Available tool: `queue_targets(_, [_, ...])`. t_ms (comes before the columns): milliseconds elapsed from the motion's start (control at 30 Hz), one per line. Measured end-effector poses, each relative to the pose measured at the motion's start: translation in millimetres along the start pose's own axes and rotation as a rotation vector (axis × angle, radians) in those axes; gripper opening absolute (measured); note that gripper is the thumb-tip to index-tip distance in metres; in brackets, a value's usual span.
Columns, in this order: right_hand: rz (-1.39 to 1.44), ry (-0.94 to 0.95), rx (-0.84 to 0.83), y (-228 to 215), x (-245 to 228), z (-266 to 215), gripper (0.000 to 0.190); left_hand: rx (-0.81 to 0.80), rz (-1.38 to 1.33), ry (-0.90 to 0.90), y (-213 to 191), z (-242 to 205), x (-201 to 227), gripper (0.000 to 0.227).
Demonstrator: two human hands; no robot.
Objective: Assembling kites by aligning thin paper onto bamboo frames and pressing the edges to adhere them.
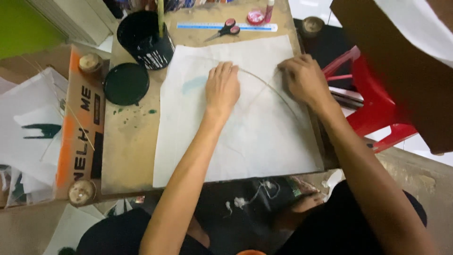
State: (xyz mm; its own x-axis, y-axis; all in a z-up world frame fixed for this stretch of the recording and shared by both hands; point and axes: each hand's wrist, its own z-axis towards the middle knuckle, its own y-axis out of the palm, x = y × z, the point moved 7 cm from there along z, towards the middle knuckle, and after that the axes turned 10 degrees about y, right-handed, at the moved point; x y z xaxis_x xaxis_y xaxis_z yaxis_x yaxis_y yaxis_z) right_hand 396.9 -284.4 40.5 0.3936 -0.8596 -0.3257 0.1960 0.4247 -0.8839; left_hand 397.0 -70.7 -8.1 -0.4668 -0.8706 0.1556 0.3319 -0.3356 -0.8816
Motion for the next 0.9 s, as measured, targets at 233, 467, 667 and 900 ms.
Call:
queue_targets(233, [-0.119,-0.090,0.111,-3,-24,3,0.031,-0.036,-0.052,-0.014,-8,-10,1,0.042])
queue_targets(467, [-0.022,-0.218,0.062,39,-90,26,0.029,-0.129,-0.114,-0.069,-8,-5,-9,0.047])
queue_targets(667, [-0.142,-0.247,0.075,67,-93,29,0.019,-0.149,-0.180,-0.086,-25,-9,-30,0.048])
queue_targets(900, [-0.265,-0.241,0.029,66,-97,35,0.020,-0.181,-0.089,-0.147,-36,-18,-51,0.049])
